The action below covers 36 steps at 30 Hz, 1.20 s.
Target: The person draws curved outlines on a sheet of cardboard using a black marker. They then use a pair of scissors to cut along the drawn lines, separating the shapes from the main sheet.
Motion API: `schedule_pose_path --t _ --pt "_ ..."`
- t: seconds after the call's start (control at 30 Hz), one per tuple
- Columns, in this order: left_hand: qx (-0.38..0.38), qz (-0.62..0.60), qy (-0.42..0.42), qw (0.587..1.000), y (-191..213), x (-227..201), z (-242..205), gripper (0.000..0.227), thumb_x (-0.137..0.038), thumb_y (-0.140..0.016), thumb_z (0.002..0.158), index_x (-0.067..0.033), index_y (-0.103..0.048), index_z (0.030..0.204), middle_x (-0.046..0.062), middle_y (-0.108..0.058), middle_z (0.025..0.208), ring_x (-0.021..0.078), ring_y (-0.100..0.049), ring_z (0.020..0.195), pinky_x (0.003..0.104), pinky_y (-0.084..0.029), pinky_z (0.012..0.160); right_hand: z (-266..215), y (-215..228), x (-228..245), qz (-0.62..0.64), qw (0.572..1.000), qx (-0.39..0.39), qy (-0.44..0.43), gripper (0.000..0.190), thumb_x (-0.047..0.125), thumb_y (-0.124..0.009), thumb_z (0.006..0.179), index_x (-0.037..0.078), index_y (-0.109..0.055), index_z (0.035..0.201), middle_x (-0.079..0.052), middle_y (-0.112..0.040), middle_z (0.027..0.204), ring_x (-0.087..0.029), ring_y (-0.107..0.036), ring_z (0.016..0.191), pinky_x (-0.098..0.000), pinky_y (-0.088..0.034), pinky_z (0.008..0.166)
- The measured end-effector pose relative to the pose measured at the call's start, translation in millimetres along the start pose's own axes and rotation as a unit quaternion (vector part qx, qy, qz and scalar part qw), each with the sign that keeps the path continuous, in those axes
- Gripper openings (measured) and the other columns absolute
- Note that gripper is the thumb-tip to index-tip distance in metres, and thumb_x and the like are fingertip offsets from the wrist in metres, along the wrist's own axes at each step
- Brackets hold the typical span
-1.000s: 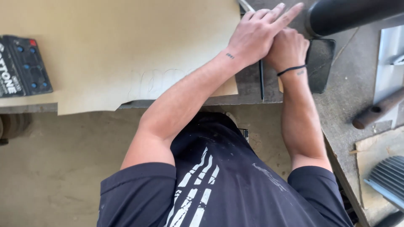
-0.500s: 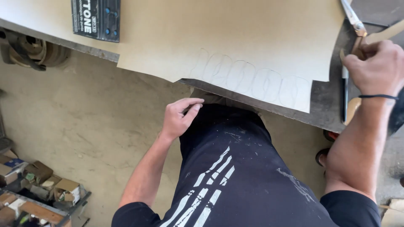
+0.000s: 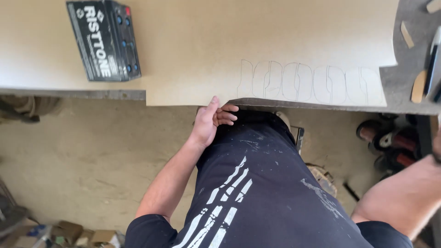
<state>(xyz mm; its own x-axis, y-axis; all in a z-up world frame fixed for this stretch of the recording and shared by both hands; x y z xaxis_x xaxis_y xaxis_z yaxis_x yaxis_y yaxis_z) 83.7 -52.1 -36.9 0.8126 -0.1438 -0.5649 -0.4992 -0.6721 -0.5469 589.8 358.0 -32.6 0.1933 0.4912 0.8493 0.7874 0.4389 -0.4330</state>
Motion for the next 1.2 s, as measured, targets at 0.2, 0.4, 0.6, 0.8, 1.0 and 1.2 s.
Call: schedule_pose_path --t 0.2,0.4,0.6,0.8,1.0,1.2 --pt "0.036 0.134 0.138 0.981 28.0 -10.5 15.5 0.054 -0.042 -0.042 0.109 0.0033 -0.07 0.119 0.022 -0.078 0.096 0.0247 -0.079 0.073 0.033 -0.067 0.061 -156.7 -224.2 -151.3 0.133 0.984 -0.102 0.059 0.043 0.012 -0.066 0.087 -0.007 -0.05 0.123 -0.024 -0.055 0.107 -0.032 -0.068 0.072 -0.0397 -0.065 0.047" --pt "0.076 0.193 0.106 0.973 28.2 -15.1 11.9 0.048 -0.038 -0.04 0.111 -0.0046 -0.073 0.12 0.014 -0.079 0.085 0.02 -0.078 0.069 0.029 -0.066 0.066 -183.8 -381.2 -224.1 -0.15 0.976 -0.108 -0.115 0.045 0.014 -0.093 0.062 -0.01 -0.074 0.095 -0.02 -0.076 0.073 -0.018 -0.071 0.058 -0.0309 -0.061 0.056" --pt "0.084 0.195 0.054 0.976 29.8 -11.5 11.8 0.04 -0.03 -0.047 0.111 -0.0027 -0.075 0.111 0.014 -0.077 0.077 0.0191 -0.076 0.063 0.027 -0.065 0.061 -151.5 -420.1 -262.1 -0.192 0.953 -0.077 -0.221 0.045 0.029 -0.097 0.066 -0.001 -0.077 0.092 -0.009 -0.071 0.061 -0.009 -0.063 0.049 -0.0196 -0.05 0.046" --pt "0.069 0.221 0.024 0.972 31.1 -7.4 12.6 0.037 -0.03 -0.051 0.11 -0.004 -0.077 0.109 0.013 -0.077 0.075 0.0155 -0.074 0.06 0.025 -0.064 0.059 -111.2 -439.9 -261.1 -0.164 0.965 -0.034 -0.203 0.047 0.038 -0.092 0.076 0.0 -0.072 0.097 -0.008 -0.071 0.072 -0.007 -0.062 0.059 -0.0201 -0.051 0.053" --pt "0.063 0.244 0.03 0.967 30.7 -9.3 12.5 0.038 -0.034 -0.051 0.11 -0.006 -0.076 0.114 0.011 -0.08 0.096 0.0131 -0.078 0.078 0.024 -0.064 0.07 -90.3 -433.0 -263.0 -0.181 0.962 -0.041 -0.199 0.043 0.031 -0.092 0.078 0.0 -0.072 0.099 -0.009 -0.069 0.071 -0.007 -0.061 0.059 -0.019 -0.05 0.055" --pt "0.064 0.246 0.026 0.967 30.4 -12.3 12.9 0.038 -0.033 -0.05 0.11 -0.0071 -0.077 0.115 0.011 -0.08 0.103 0.0117 -0.077 0.076 0.024 -0.063 0.07 -89.8 -425.2 -264.7 -0.167 0.964 -0.02 -0.205 0.047 0.039 -0.09 0.079 0.001 -0.072 0.099 -0.008 -0.069 0.075 -0.008 -0.062 0.064 -0.0194 -0.05 0.056"
Point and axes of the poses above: each hand's wrist, its own z-axis towards the middle knuckle, its own y-axis out of the back of the hand, x = y × z, the point moved 4 cm from there along z, towards the middle knuckle
